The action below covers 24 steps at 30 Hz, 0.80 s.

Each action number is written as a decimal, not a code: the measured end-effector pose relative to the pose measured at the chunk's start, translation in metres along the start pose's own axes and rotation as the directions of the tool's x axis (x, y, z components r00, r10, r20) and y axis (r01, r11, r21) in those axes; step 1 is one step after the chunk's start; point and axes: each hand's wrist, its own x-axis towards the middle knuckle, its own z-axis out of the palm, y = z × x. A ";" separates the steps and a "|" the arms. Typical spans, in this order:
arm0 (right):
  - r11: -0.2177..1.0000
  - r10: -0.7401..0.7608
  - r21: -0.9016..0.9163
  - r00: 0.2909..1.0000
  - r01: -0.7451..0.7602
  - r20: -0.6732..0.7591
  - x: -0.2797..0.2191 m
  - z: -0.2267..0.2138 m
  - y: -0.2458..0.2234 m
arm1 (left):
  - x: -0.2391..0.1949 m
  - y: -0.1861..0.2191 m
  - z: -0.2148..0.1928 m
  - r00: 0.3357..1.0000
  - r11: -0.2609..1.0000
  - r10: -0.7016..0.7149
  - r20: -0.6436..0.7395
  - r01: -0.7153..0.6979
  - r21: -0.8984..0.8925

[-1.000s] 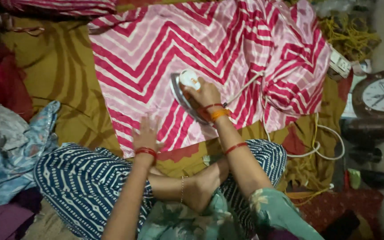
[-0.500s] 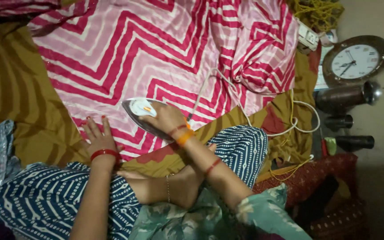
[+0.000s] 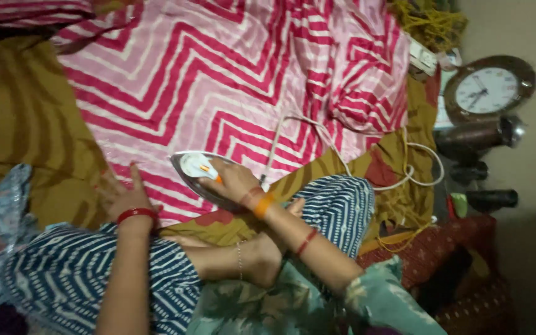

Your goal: The recorder irons a pink and white chevron patterned cloth on a bed and then folds it.

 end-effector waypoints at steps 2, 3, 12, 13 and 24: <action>0.995 0.080 -0.055 0.996 -0.079 0.026 -0.002 0.006 -0.006 | 0.001 0.005 0.000 1.000 1.000 -0.012 0.013 0.012 -0.013; 0.979 0.170 -0.121 0.985 -0.165 0.036 -0.005 0.012 -0.009 | 0.001 0.005 0.002 1.000 1.000 -0.005 0.023 0.006 -0.026; 0.940 0.184 -0.267 0.975 -0.211 -0.123 0.082 0.020 -0.004 | -0.007 0.009 -0.015 0.993 0.999 -0.031 0.115 0.033 -0.018; 0.943 0.175 -0.266 0.977 -0.201 -0.118 0.086 0.023 -0.003 | 0.006 0.003 0.007 0.993 0.999 -0.040 0.113 0.042 -0.021; 0.990 0.110 -0.075 0.986 -0.120 -0.124 -0.001 0.046 -0.036 | 0.011 0.000 0.015 0.997 0.974 0.067 -0.037 -0.057 0.219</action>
